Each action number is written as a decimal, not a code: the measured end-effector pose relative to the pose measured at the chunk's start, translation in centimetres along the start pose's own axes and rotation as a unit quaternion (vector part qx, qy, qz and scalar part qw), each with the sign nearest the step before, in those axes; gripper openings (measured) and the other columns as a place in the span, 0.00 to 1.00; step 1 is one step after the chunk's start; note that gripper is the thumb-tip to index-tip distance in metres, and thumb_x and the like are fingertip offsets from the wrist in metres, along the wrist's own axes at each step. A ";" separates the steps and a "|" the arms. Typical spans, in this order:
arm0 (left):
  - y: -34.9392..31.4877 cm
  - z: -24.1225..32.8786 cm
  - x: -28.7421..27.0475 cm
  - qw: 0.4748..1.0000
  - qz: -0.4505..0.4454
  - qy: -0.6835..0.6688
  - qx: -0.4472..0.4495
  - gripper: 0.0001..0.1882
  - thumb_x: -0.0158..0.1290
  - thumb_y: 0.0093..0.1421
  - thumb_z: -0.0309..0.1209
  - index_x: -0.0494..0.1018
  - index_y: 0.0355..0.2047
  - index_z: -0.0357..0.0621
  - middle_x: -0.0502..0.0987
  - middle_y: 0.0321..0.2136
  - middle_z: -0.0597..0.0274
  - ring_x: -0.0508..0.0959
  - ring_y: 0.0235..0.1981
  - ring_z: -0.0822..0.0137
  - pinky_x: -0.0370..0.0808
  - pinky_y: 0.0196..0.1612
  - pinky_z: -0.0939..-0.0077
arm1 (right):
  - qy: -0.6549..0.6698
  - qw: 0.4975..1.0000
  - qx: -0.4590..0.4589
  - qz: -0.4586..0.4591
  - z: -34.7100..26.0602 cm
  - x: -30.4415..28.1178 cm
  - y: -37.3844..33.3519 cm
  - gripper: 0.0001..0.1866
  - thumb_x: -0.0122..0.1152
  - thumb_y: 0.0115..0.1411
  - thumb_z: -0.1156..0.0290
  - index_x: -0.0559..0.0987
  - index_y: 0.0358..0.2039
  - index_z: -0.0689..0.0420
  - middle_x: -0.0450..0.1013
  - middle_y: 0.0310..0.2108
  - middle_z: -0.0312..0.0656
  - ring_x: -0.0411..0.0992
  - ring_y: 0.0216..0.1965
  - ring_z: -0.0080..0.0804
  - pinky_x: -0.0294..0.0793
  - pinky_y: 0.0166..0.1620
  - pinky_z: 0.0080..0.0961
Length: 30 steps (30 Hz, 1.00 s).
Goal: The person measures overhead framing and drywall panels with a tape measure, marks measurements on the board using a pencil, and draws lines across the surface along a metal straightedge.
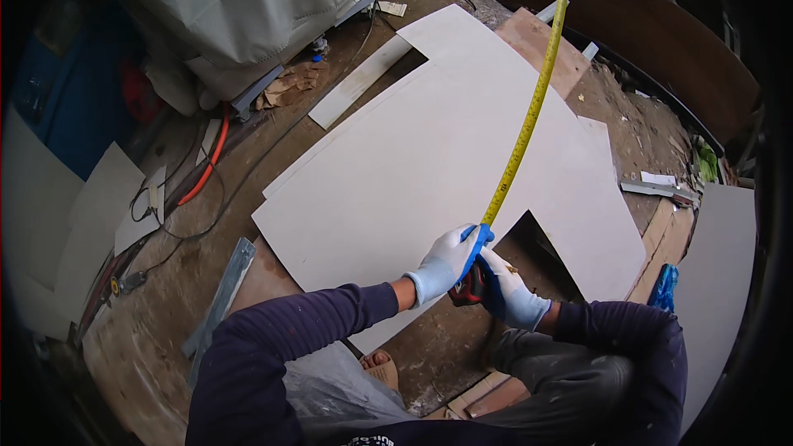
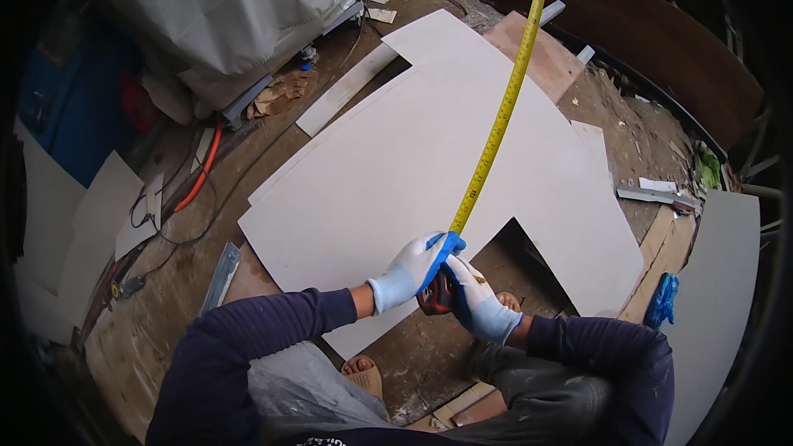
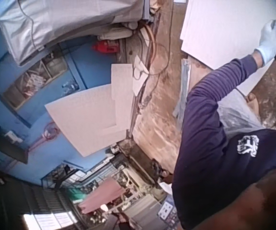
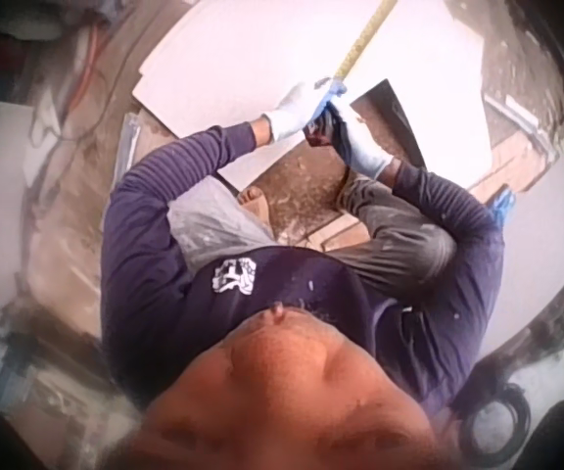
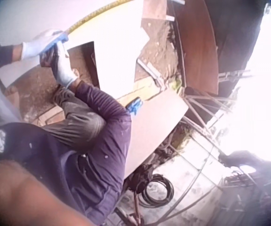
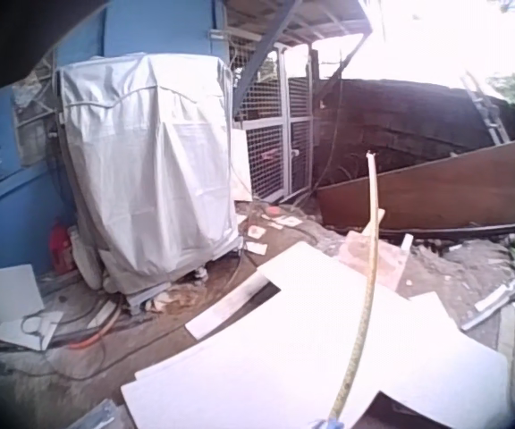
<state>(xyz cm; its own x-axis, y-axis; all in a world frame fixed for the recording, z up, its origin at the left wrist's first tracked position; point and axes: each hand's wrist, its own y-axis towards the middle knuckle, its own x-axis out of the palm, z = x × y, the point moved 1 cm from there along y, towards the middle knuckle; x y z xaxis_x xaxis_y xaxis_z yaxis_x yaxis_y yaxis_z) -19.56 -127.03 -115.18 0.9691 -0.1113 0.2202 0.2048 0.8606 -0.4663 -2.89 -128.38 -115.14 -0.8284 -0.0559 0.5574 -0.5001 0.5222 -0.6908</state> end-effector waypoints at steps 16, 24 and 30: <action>1.7 0.1 -8.4 0.996 0.009 -0.050 -0.077 0.18 0.49 0.77 0.44 0.76 0.47 0.40 0.79 0.34 0.61 0.78 0.34 0.73 0.81 0.40 0.76 | -0.220 0.961 -0.133 0.099 -4.9 -0.5 1.5 0.27 0.56 0.76 0.49 0.72 0.64 0.55 0.76 0.54 0.42 0.78 0.52 0.32 0.83 0.44 0.35; -0.5 1.7 -9.0 0.997 -0.024 -0.058 -0.043 0.18 0.51 0.75 0.42 0.78 0.49 0.39 0.79 0.34 0.61 0.79 0.34 0.74 0.80 0.39 0.79 | -0.420 0.899 -0.122 0.034 -12.7 0.7 0.1 0.25 0.47 0.80 0.49 0.75 0.60 0.57 0.80 0.48 0.41 0.79 0.48 0.28 0.81 0.45 0.27; -4.2 5.5 -8.6 0.996 -0.077 -0.023 -0.040 0.19 0.51 0.76 0.42 0.79 0.49 0.37 0.80 0.33 0.61 0.78 0.31 0.77 0.79 0.37 0.80 | -0.433 0.900 -0.038 0.038 -13.5 7.3 -3.1 0.26 0.49 0.79 0.47 0.77 0.58 0.58 0.80 0.47 0.41 0.79 0.47 0.28 0.83 0.44 0.29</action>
<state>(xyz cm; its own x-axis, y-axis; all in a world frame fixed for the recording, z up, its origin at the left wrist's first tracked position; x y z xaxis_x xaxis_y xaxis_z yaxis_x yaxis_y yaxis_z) -29.50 -126.97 -110.43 0.9183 -0.2145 0.3328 0.3629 0.7921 -0.4908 -3.97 -118.93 -102.74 -0.7615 -0.6432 -0.0801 -0.4431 0.6067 -0.6600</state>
